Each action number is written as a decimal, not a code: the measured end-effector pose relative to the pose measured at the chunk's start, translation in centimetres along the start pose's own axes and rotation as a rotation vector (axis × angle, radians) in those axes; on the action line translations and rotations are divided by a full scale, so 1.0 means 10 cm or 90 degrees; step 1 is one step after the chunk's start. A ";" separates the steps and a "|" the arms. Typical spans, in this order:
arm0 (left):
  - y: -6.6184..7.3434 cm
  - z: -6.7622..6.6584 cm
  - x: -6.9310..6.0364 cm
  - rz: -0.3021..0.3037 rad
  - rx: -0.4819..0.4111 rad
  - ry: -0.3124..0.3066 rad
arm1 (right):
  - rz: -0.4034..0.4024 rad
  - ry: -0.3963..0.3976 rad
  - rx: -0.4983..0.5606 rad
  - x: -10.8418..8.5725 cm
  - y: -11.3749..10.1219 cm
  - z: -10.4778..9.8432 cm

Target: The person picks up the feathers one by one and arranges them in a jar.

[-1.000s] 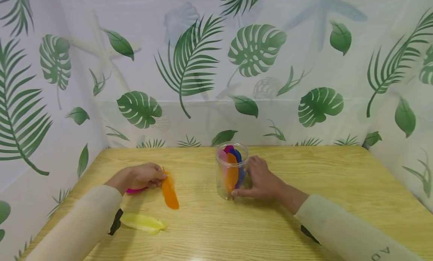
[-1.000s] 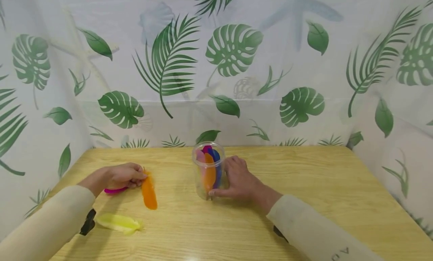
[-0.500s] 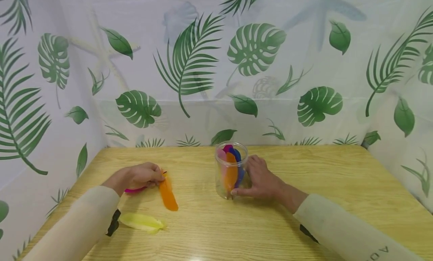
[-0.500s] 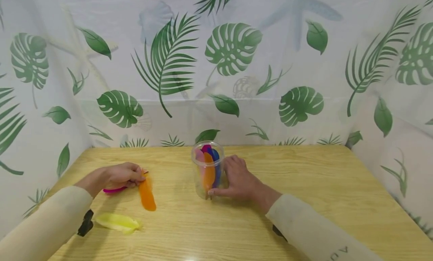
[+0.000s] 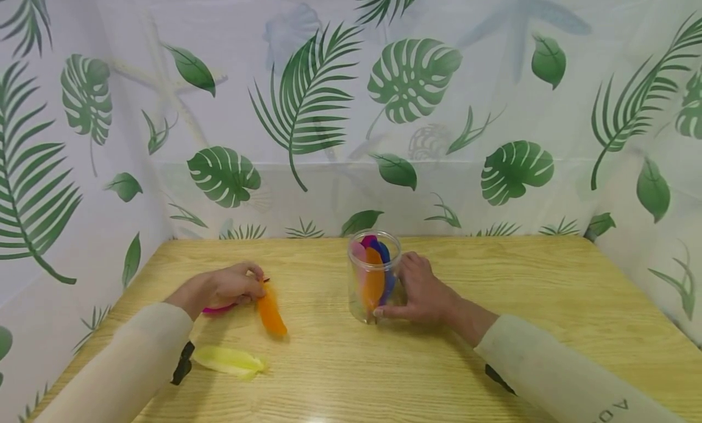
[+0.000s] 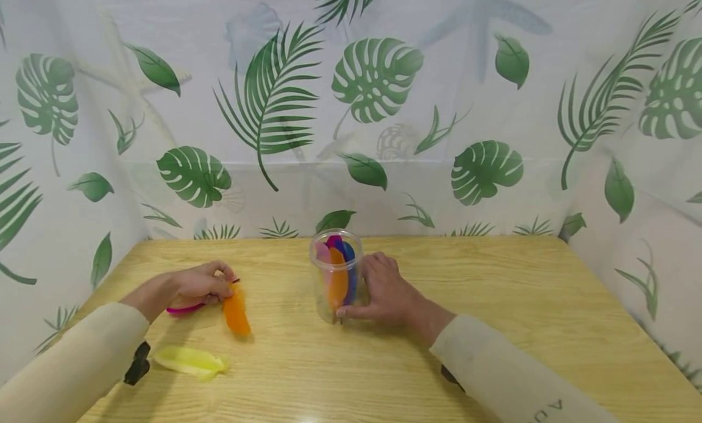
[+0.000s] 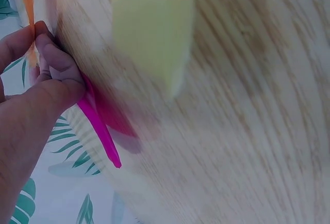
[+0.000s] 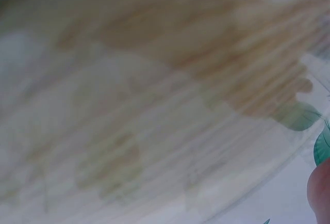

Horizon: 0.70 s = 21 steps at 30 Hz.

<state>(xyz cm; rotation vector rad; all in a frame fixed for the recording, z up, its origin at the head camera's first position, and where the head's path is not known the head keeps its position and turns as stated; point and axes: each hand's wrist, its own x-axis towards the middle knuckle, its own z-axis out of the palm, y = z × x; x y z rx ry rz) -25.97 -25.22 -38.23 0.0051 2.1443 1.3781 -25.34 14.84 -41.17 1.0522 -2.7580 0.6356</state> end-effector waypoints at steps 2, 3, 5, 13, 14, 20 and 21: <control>0.00 0.01 0.00 -0.002 -0.004 -0.001 | 0.002 -0.002 -0.001 0.00 0.00 0.01; 0.00 0.01 0.00 -0.001 -0.003 -0.005 | 0.002 -0.003 -0.003 0.00 0.00 0.01; 0.00 0.01 0.00 0.001 0.005 -0.009 | -0.001 -0.002 -0.007 -0.01 0.01 0.01; -0.02 -0.01 0.02 0.017 0.032 -0.028 | -0.009 0.002 -0.009 -0.01 0.02 0.02; -0.03 -0.01 0.03 0.018 0.036 -0.027 | -0.009 0.001 -0.008 -0.01 0.02 0.02; -0.02 -0.01 0.03 0.014 0.033 -0.031 | -0.008 -0.003 -0.001 0.00 0.02 0.01; -0.02 -0.02 0.03 0.013 0.030 -0.035 | -0.008 -0.002 0.001 0.00 0.02 0.01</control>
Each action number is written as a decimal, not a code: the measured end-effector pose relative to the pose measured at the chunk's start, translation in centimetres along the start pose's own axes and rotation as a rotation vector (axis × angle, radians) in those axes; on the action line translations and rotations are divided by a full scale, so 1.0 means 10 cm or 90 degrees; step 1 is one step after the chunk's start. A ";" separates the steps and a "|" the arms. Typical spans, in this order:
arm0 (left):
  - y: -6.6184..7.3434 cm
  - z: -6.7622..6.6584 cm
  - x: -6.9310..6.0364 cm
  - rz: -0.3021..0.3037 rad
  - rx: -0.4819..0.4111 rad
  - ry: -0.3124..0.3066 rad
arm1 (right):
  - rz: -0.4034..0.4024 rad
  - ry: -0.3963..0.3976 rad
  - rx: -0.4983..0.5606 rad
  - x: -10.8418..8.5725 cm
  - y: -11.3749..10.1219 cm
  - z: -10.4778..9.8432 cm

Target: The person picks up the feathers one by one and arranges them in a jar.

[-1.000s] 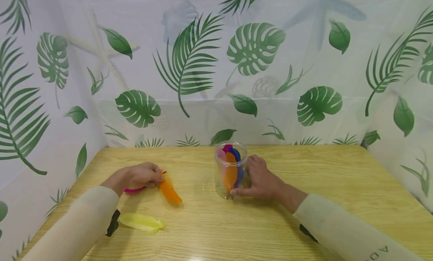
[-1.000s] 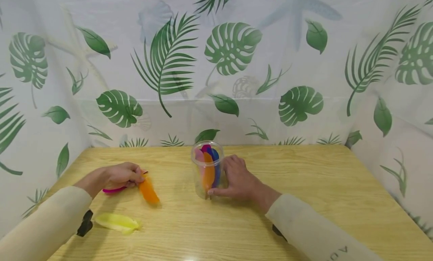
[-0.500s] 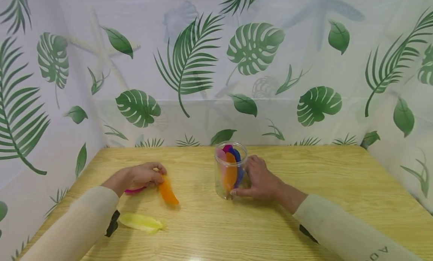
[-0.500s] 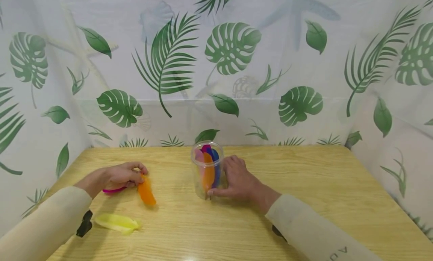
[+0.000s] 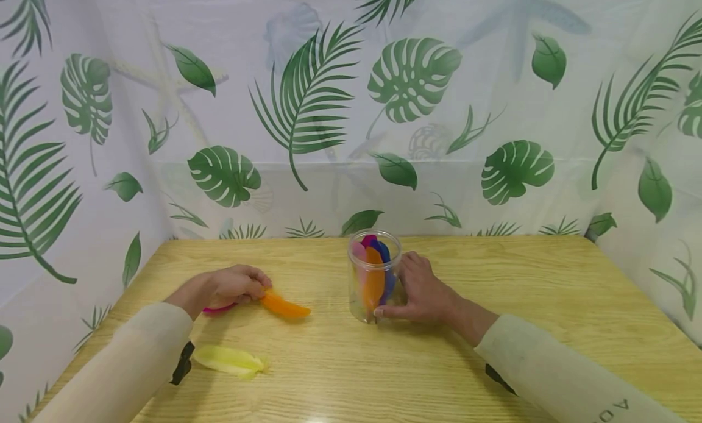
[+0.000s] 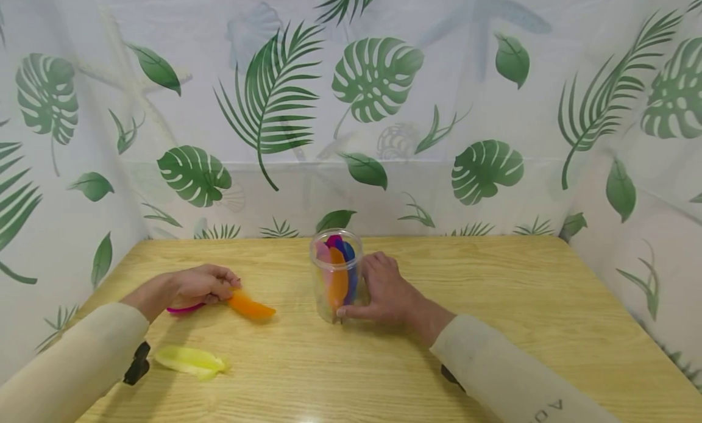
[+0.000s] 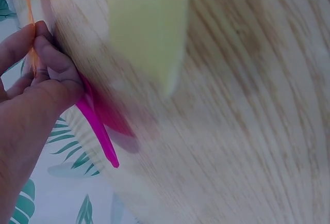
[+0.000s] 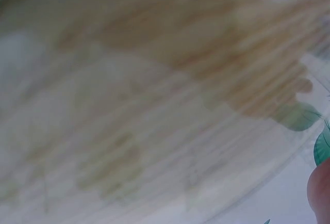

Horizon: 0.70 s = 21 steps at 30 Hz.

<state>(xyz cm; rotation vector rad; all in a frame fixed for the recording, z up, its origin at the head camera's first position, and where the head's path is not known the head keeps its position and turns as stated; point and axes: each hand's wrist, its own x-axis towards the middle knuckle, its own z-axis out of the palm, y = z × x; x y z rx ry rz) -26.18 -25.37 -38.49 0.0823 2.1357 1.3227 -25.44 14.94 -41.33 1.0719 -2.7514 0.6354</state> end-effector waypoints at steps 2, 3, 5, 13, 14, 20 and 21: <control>0.00 -0.01 -0.01 -0.001 -0.005 -0.007 | 0.000 0.000 0.003 0.00 0.00 0.00; 0.00 -0.01 -0.02 0.001 -0.003 -0.013 | 0.001 0.000 0.003 0.00 0.00 0.00; 0.01 -0.02 -0.02 -0.003 -0.006 -0.016 | 0.001 0.001 0.004 0.00 0.00 0.00; 0.03 -0.01 -0.01 0.002 0.013 -0.021 | 0.008 0.001 0.007 0.00 0.00 -0.01; 0.03 0.00 -0.01 0.002 0.010 -0.023 | 0.010 0.000 0.008 0.00 0.00 -0.02; 0.05 0.00 -0.02 -0.019 -0.027 -0.030 | 0.011 0.001 0.010 0.01 -0.01 -0.02; 0.06 -0.01 -0.02 -0.024 -0.031 -0.032 | 0.009 0.002 0.011 0.01 -0.01 -0.01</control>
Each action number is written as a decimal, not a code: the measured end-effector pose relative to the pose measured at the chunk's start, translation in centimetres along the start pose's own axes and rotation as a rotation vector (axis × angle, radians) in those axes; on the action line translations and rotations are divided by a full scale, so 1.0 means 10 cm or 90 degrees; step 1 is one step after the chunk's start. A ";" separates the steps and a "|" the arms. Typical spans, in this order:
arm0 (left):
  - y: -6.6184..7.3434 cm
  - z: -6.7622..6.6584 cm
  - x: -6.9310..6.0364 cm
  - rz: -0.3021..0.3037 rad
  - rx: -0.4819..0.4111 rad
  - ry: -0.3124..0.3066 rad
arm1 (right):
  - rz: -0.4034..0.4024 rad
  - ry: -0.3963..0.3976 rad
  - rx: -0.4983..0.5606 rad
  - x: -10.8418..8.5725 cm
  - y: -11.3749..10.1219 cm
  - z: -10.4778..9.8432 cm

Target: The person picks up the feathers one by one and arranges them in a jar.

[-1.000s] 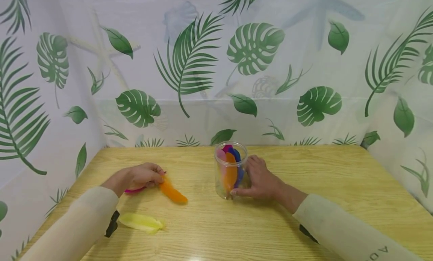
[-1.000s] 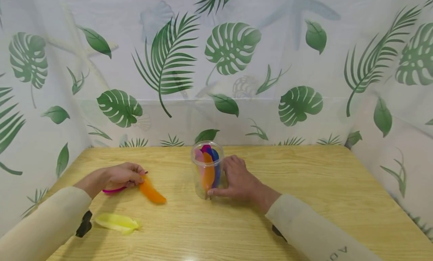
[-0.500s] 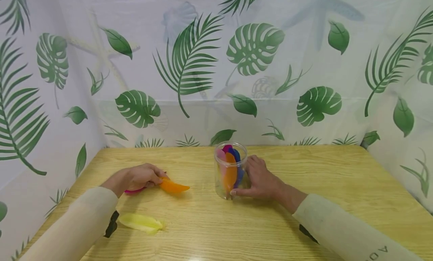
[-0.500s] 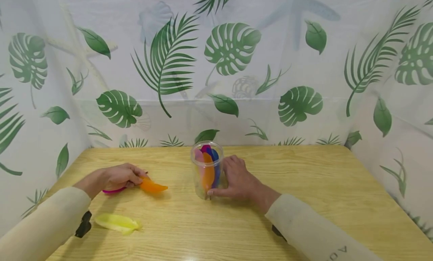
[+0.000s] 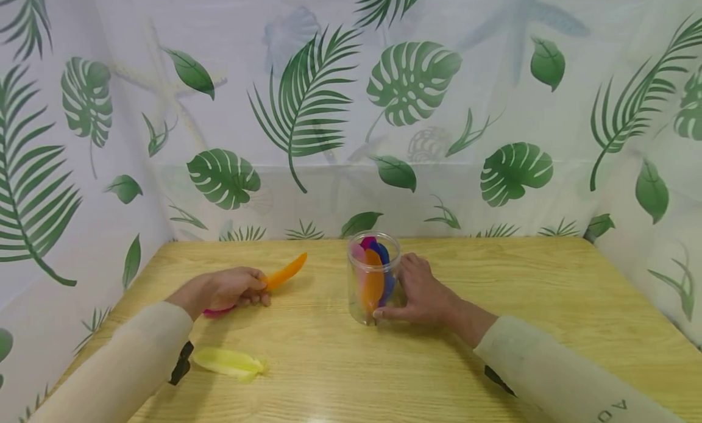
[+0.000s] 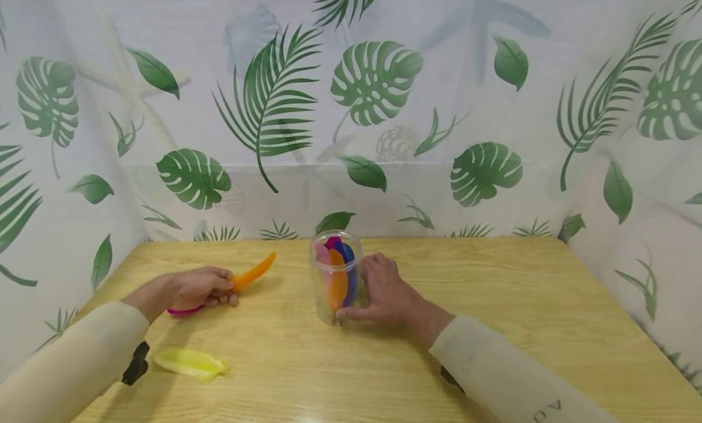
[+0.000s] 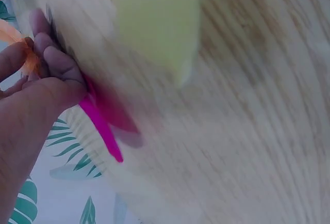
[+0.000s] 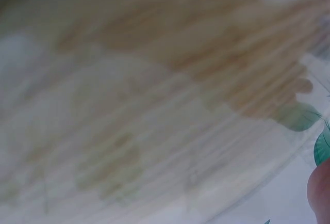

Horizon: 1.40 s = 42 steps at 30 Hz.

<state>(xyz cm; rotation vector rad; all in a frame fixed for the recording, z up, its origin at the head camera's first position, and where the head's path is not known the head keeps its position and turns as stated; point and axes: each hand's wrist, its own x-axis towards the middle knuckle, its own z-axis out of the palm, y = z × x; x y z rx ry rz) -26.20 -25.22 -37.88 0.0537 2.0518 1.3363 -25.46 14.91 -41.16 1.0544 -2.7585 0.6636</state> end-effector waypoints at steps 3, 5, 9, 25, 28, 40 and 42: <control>0.02 0.00 -0.02 -0.017 -0.027 -0.012 | -0.001 0.001 0.001 -0.01 0.00 0.01; 0.04 -0.01 -0.03 -0.018 -0.034 -0.032 | -0.004 0.002 0.002 -0.01 0.01 0.02; 0.08 -0.01 -0.04 0.001 -0.091 -0.051 | -0.007 0.010 0.005 -0.01 0.01 0.02; 0.12 0.02 -0.05 0.017 -0.267 -0.066 | 0.001 -0.001 -0.002 -0.01 0.00 0.04; 0.12 0.05 -0.05 0.025 -0.270 -0.068 | -0.003 0.003 -0.005 -0.01 0.00 0.04; 0.27 0.24 0.01 0.005 -0.254 -0.034 | -0.005 0.007 0.004 0.00 0.02 0.01; 0.29 0.25 0.02 0.007 -0.248 -0.031 | -0.005 0.009 0.005 0.00 0.02 0.01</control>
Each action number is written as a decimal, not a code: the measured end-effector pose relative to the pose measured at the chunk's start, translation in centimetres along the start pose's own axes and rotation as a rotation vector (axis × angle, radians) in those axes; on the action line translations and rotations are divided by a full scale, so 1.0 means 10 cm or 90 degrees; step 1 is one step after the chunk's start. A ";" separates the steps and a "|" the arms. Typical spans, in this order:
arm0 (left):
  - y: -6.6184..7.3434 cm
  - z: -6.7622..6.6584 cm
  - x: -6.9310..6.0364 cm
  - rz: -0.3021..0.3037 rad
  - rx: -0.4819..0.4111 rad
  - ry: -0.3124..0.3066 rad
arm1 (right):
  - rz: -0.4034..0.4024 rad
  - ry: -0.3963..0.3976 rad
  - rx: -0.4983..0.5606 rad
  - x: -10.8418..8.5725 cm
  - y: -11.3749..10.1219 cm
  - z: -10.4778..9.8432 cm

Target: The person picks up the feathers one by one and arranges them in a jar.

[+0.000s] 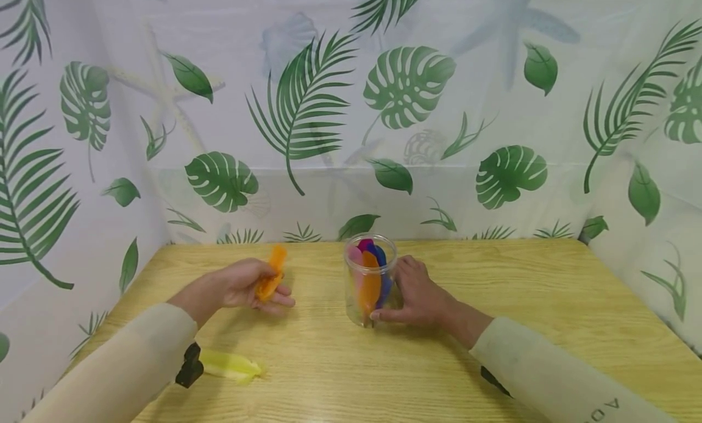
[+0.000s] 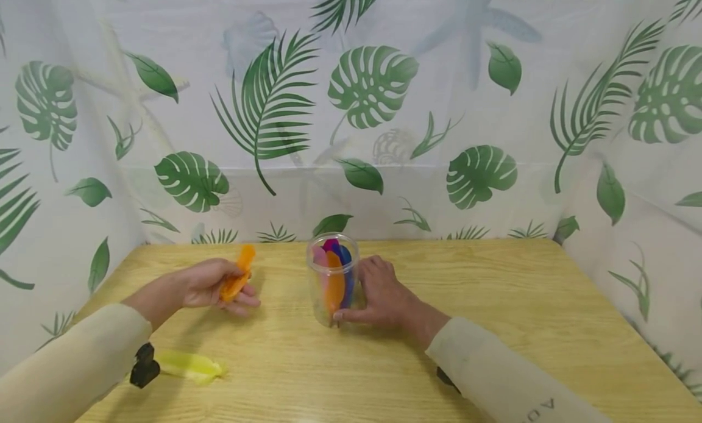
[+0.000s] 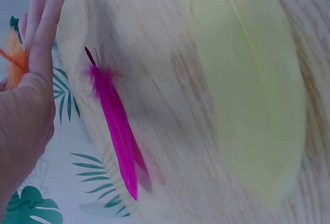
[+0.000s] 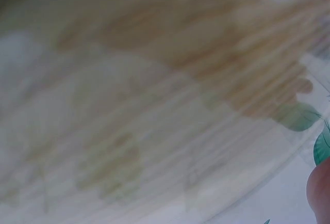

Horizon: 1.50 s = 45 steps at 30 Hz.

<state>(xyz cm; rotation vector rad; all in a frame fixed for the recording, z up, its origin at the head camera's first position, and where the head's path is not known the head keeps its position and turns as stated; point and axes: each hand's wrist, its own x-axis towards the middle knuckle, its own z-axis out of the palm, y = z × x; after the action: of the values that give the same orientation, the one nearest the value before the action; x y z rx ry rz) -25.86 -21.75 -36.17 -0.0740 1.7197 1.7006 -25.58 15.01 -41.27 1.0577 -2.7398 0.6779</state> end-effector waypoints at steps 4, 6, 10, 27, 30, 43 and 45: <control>0.02 0.04 0.01 -0.004 -0.002 0.028 | 0.003 0.001 0.003 0.00 0.00 0.00; 0.03 0.05 0.02 -0.004 -0.003 0.041 | 0.003 0.000 0.002 0.00 0.00 0.01; 0.04 0.07 0.02 0.001 -0.011 0.037 | -0.002 -0.002 0.001 0.00 0.01 0.01; 0.07 0.16 0.06 0.019 0.005 0.033 | 0.010 -0.011 0.009 0.00 -0.02 -0.01; 0.07 0.16 0.07 0.021 0.008 0.040 | 0.012 -0.011 0.009 0.00 -0.02 -0.01; 0.08 0.20 0.06 0.029 0.015 0.035 | 0.009 -0.014 -0.009 0.00 -0.02 -0.01; 0.08 0.21 0.06 0.034 0.018 0.039 | 0.011 -0.017 -0.010 0.00 -0.02 -0.01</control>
<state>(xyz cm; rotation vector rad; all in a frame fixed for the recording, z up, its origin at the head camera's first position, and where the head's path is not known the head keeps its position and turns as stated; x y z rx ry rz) -25.82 -19.51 -35.56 -0.0691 1.8046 1.7284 -25.44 14.94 -41.12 1.0479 -2.7755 0.6490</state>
